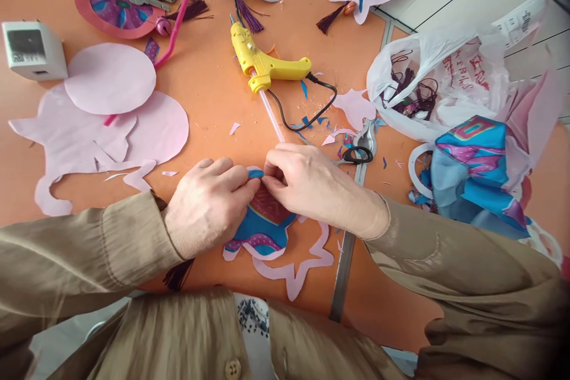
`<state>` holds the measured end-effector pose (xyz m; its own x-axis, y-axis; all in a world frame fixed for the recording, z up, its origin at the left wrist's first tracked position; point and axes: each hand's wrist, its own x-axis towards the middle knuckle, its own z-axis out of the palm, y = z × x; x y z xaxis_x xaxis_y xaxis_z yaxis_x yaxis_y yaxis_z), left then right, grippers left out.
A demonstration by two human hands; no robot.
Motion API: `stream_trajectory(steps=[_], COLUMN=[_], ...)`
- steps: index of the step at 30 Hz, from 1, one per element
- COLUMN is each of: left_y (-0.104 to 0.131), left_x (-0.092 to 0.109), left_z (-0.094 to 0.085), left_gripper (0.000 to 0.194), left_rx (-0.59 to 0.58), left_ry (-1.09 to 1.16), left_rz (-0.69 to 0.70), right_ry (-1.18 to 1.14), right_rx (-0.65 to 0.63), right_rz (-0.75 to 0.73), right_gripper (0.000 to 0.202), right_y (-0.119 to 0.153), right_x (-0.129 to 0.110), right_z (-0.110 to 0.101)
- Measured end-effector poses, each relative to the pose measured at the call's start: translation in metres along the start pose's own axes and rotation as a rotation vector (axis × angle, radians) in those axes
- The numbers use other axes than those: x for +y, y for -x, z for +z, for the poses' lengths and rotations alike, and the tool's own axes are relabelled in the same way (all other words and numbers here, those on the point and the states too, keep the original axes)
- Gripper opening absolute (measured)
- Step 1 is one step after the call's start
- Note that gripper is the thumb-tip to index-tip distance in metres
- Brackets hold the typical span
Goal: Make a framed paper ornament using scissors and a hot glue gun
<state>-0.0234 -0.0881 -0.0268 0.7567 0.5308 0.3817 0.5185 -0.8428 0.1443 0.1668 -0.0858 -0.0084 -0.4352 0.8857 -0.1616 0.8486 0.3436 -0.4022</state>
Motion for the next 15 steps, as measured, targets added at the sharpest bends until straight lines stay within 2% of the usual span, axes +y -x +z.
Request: stream_trajectory(steps=[10, 15], left_y=[0.001, 0.002], left_x=[0.000, -0.001], left_z=[-0.002, -0.003], left_gripper=[0.026, 0.025], left_rx=[-0.079, -0.093], left_ry=[-0.046, -0.048], left_rz=[0.037, 0.039], right_ry=[-0.093, -0.081], right_rx=[0.070, 0.181], right_rz=[-0.046, -0.173], right_gripper=[0.017, 0.021], right_y=[0.006, 0.017], right_x=[0.004, 0.006], right_z=[-0.001, -0.001])
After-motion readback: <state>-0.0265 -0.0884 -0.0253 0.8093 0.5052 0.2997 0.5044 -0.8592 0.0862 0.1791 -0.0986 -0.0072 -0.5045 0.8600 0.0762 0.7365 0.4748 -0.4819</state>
